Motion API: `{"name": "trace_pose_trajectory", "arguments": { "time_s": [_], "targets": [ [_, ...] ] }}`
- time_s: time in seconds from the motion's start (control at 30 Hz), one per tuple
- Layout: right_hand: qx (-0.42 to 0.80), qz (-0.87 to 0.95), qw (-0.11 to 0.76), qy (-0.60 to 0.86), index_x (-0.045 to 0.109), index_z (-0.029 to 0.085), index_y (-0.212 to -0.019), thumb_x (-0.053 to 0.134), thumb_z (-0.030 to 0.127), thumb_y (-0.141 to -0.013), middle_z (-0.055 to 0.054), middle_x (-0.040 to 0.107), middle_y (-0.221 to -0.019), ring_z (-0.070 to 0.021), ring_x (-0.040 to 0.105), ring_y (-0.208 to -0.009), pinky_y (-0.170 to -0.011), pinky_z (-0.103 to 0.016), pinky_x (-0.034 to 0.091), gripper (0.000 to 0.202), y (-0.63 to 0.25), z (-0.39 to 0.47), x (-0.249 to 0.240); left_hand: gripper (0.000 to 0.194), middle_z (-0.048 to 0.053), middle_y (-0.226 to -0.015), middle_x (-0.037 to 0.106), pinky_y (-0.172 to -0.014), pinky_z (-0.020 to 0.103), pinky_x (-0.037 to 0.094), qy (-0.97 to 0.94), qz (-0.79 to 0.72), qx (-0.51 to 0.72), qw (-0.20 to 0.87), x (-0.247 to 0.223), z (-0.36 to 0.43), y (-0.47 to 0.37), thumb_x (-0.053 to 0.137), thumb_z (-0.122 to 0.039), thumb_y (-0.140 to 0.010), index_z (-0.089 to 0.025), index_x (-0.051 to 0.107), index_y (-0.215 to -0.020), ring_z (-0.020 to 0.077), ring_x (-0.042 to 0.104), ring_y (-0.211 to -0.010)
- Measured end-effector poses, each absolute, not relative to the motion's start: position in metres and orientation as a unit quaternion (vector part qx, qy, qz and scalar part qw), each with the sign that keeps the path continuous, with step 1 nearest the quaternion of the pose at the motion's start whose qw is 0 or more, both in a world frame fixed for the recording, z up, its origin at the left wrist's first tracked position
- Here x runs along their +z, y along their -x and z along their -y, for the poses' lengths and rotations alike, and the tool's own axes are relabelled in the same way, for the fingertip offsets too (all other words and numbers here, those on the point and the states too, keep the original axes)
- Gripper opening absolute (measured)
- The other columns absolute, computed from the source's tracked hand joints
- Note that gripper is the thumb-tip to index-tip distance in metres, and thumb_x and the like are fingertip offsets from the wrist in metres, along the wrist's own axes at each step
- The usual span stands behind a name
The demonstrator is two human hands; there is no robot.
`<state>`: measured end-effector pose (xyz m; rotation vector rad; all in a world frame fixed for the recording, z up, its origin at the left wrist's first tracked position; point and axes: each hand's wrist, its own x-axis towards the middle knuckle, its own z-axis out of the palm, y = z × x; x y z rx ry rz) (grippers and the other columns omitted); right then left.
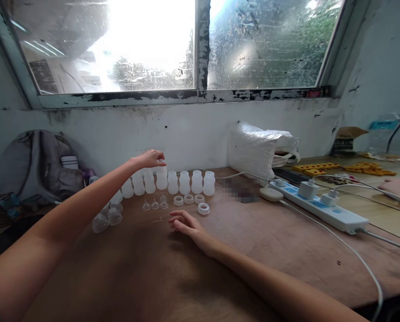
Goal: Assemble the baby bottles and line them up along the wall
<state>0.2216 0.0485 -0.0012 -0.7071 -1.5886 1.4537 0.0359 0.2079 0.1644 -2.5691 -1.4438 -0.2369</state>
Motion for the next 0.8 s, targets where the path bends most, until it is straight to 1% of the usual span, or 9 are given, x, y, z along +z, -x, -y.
{"name": "trace_pose_trajectory", "arguments": {
  "time_s": [0.13,0.23,0.53,0.7,0.8],
  "targets": [
    [0.575,0.641,0.421,0.284,0.053,0.020,-0.108,0.053,0.042,-0.079,-0.007,0.057,-0.102,-0.0191,0.053,-0.098,-0.088,-0.038,0.040,0.036,-0.221,-0.049,-0.001,0.038,0.009,-0.107,0.060,-0.079,0.028,0.041,0.851,0.514,-0.058,0.092,0.146,-0.227,-0.036,0.050,-0.041,-0.075,-0.016,0.056,-0.102,0.0228,0.054,-0.098],
    [0.573,0.645,0.418,0.285,0.053,0.020,-0.108,0.053,0.042,-0.080,-0.007,0.057,-0.101,-0.0192,0.053,-0.098,-0.089,-0.038,0.040,0.036,-0.222,-0.049,-0.001,0.038,0.009,-0.109,0.059,-0.080,0.031,0.041,0.842,0.531,-0.043,0.089,0.136,-0.237,-0.033,0.051,-0.042,-0.074,-0.017,0.056,-0.103,0.0238,0.054,-0.098],
    [0.569,0.649,0.416,0.287,0.053,0.021,-0.107,0.052,0.042,-0.080,-0.007,0.057,-0.101,-0.0190,0.052,-0.099,-0.089,-0.038,0.039,0.034,-0.222,-0.051,-0.004,0.041,0.010,-0.111,0.058,-0.083,0.033,0.039,0.825,0.557,-0.040,0.086,0.126,-0.242,-0.026,0.047,-0.042,-0.077,-0.018,0.049,-0.111,0.0246,0.053,-0.101],
    [0.572,0.648,0.414,0.287,0.053,0.020,-0.106,0.053,0.041,-0.080,-0.007,0.057,-0.100,-0.0189,0.052,-0.098,-0.089,-0.038,0.040,0.034,-0.221,-0.050,-0.002,0.043,0.012,-0.110,0.058,-0.080,0.033,0.041,0.825,0.554,-0.068,0.086,0.125,-0.240,-0.025,0.050,-0.041,-0.076,-0.017,0.047,-0.112,0.0256,0.054,-0.099],
    [0.569,0.650,0.414,0.287,0.052,0.020,-0.108,0.052,0.040,-0.081,-0.007,0.056,-0.100,-0.0189,0.052,-0.098,-0.089,-0.038,0.039,0.034,-0.222,-0.049,-0.001,0.041,0.013,-0.114,0.055,-0.080,0.032,0.041,0.833,0.531,-0.120,0.101,0.127,-0.234,-0.026,0.043,-0.037,-0.082,-0.015,0.042,-0.116,0.0242,0.052,-0.102]
  ]
}}
